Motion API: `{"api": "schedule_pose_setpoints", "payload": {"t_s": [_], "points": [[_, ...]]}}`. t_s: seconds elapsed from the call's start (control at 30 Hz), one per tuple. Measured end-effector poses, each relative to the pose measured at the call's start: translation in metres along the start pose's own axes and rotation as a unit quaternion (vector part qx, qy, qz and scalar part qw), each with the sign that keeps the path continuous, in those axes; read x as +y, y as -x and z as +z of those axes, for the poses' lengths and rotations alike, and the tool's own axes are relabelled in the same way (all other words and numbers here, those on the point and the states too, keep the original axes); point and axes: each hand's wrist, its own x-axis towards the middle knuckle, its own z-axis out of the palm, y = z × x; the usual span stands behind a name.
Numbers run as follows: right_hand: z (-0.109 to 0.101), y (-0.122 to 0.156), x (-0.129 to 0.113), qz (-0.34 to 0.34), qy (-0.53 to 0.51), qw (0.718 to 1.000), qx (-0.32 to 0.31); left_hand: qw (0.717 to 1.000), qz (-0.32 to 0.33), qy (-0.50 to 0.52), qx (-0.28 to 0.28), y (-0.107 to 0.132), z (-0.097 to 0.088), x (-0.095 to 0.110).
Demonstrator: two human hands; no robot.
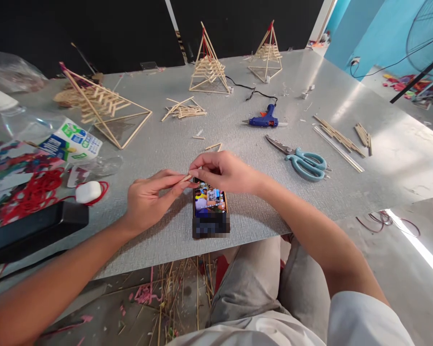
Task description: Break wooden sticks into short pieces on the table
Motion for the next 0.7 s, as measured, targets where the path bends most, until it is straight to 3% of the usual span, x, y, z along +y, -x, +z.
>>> {"api": "schedule_pose_setpoints", "payload": {"t_s": [0.13, 0.33, 0.5, 0.7], "points": [[0.001, 0.002, -0.001, -0.021, 0.056, 0.998, 0.007, 1.000, 0.003, -0.010, -0.001, 0.000, 0.001, -0.002], [-0.007, 0.004, -0.009, -0.006, 0.025, 0.998, -0.055, 0.999, -0.008, 0.028, -0.026, 0.001, -0.002, -0.001], [-0.006, 0.006, -0.013, -0.020, 0.035, 0.998, -0.053, 0.993, -0.023, 0.102, -0.063, -0.001, -0.005, 0.001], [0.001, 0.008, -0.016, -0.021, 0.037, 0.998, -0.050, 0.990, -0.005, 0.124, -0.066, -0.004, -0.007, 0.004]]}}
